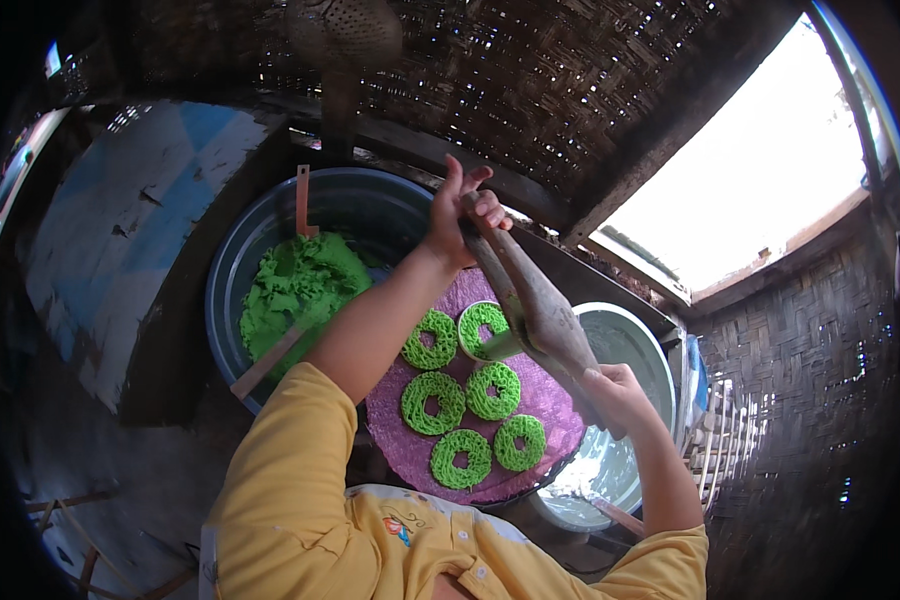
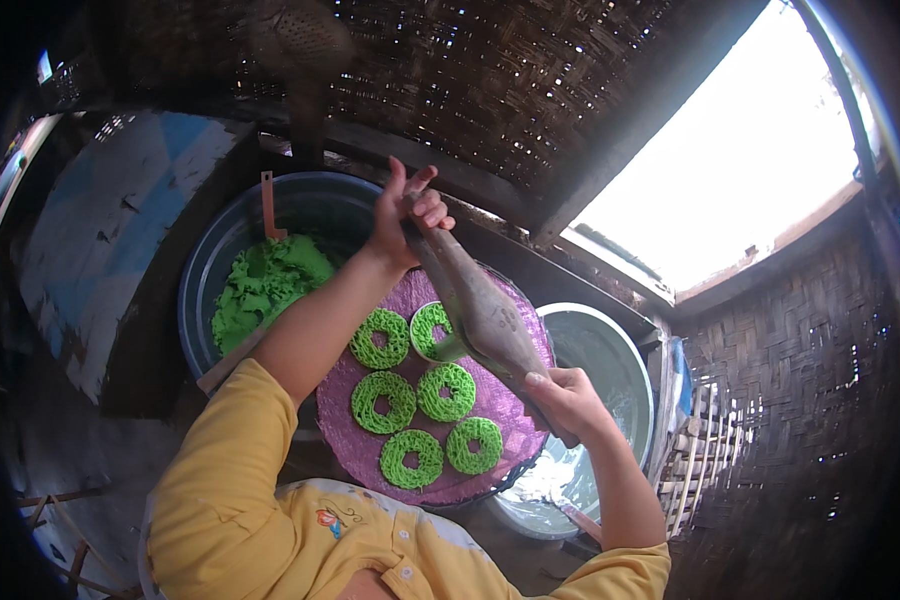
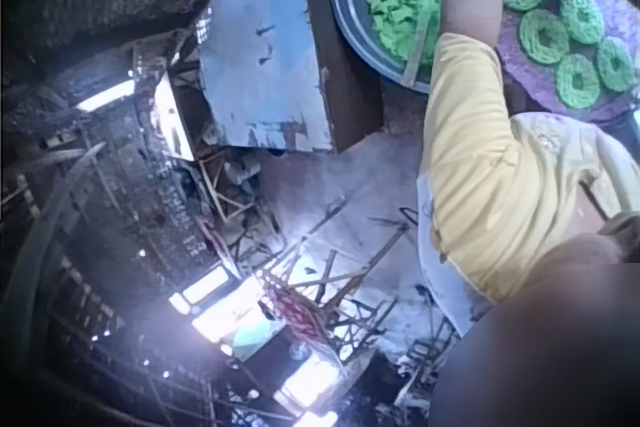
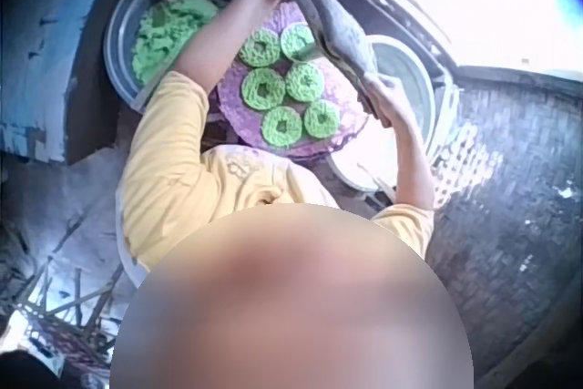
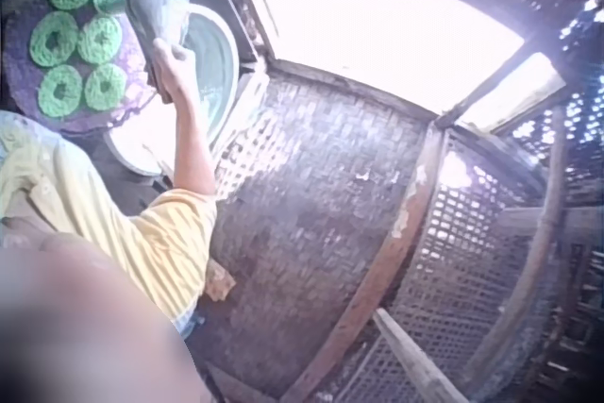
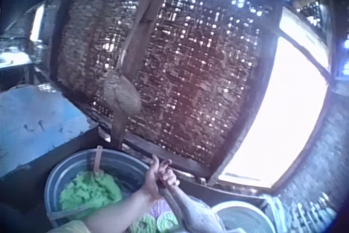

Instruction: The person uses a wooden press to extrude green dough into ring shapes on a purple mat. They repeatedly load the press, extrude the dough, and place the rings on the mat, then add white powder to the finished pieces.

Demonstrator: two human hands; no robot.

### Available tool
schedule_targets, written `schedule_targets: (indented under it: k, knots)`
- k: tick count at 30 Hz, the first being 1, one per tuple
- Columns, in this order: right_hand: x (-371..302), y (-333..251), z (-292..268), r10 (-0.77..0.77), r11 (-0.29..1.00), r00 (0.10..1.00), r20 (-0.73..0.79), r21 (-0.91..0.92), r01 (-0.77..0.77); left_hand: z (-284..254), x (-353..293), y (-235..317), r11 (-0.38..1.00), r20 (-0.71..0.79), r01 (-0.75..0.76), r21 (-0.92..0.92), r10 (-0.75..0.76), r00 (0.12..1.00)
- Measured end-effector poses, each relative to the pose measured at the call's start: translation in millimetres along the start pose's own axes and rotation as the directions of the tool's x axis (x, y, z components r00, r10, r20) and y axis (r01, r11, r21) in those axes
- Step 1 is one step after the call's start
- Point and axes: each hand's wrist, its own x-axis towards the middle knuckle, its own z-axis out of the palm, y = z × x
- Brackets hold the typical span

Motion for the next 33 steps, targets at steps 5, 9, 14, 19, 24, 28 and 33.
schedule_targets:
  k: [5,9,14,19,24,28,33]
  knots:
    - [10.4,-4.0,26.5,-0.084,0.995,0.996,0.028,0.063,0.083,16.7,3.6,33.1,0.999,0.039,0.012,0.043,-0.013,0.999]
    - [19.3,-20.1,35.7,-0.358,0.905,0.933,-0.021,0.239,0.353,39.3,-3.8,45.8,0.827,0.121,-0.005,0.562,-0.076,0.99]
    - [40.1,-31.1,43.4,-0.499,0.817,0.864,0.07,0.37,0.442,48.7,-47.3,18.0,-0.219,0.167,-0.224,0.95,-0.25,0.954]
    - [78.5,-15.5,44.0,-0.47,0.841,0.877,-0.096,-0.35,0.413,30.2,-92.3,38.4,-0.763,0.437,-0.286,0.579,-0.005,0.899]
    - [104.1,14.8,49.8,-0.407,0.746,0.861,-0.304,-0.654,0.122,14.0,-166.3,85.1,-0.635,0.251,-0.12,0.763,0.121,0.96]
    - [114.6,28.1,55.4,-0.515,0.641,0.818,-0.258,-0.749,0.168,26.4,-210.1,108.9,-0.237,0.174,-0.116,0.965,0.242,0.955]
    - [111.7,18.5,59.3,-0.615,0.557,0.751,-0.241,-0.807,0.198,50.4,-236.2,120.8,0.141,0.231,-0.296,0.945,0.352,0.907]
